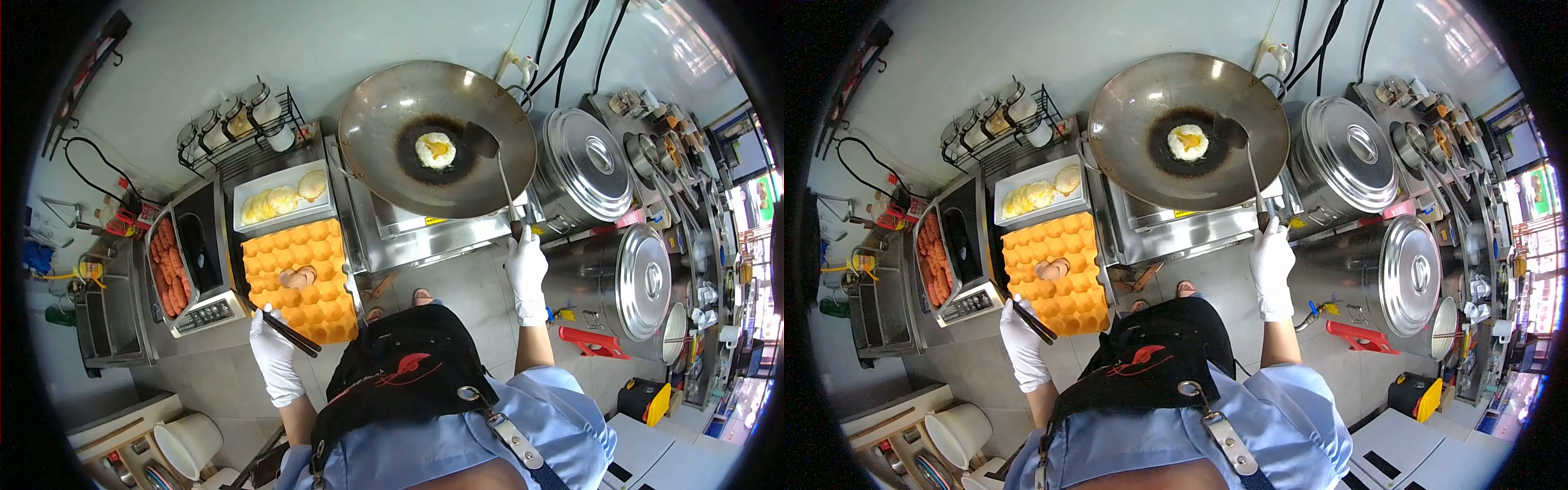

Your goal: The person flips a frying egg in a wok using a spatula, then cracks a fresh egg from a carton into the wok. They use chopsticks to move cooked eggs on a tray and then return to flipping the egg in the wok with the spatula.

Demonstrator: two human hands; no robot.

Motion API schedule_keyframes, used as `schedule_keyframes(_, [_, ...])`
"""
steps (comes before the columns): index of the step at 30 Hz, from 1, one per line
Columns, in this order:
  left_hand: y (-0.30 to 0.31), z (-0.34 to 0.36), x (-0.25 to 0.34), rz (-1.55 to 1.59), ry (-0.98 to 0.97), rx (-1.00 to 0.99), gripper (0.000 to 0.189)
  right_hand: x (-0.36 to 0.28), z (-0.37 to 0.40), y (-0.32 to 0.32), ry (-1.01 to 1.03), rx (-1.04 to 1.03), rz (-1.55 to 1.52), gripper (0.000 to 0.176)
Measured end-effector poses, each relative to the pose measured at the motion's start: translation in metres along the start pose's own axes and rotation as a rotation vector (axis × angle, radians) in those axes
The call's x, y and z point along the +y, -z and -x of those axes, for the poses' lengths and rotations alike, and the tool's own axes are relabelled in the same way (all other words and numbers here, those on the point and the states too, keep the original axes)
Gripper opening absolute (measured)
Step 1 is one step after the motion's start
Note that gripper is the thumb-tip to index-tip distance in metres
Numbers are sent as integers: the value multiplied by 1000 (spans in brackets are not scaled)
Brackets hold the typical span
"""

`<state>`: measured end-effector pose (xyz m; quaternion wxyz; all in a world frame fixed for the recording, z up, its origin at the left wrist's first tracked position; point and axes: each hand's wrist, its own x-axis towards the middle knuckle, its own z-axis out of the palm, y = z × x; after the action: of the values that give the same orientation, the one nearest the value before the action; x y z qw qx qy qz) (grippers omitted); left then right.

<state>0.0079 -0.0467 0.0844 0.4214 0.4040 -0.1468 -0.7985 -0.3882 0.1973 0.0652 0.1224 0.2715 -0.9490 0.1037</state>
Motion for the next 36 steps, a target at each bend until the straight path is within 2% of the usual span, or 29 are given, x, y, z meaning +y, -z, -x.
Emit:
schedule_keyframes(7, [-6,4,-1,13,43,-50,16,0,-2,3,-14,-33,-2,38])
schedule_keyframes(9, [-11,5,-2,0,22,16,17,-1,-2,2,-12,-30,-4,38])
schedule_keyframes(13, [-5,1,-3,23,37,-18,18,1,-2,0,-8,-20,0,38])
schedule_keyframes(15, [-10,1,-3,30,11,60,18,0,-3,0,-14,-23,2,38])
schedule_keyframes(19, [-11,1,-3,20,23,54,18,2,-7,-2,-16,-27,-4,41])
schedule_keyframes(25, [-5,-3,0,-4,55,-70,18,7,-9,1,2,-59,-18,48])
schedule_keyframes(30, [-12,-4,-2,-5,26,75,18,4,-8,8,-17,-58,-89,51])
schedule_keyframes(36, [-5,-13,-3,-4,9,77,18,5,-12,13,-53,-72,-142,42])
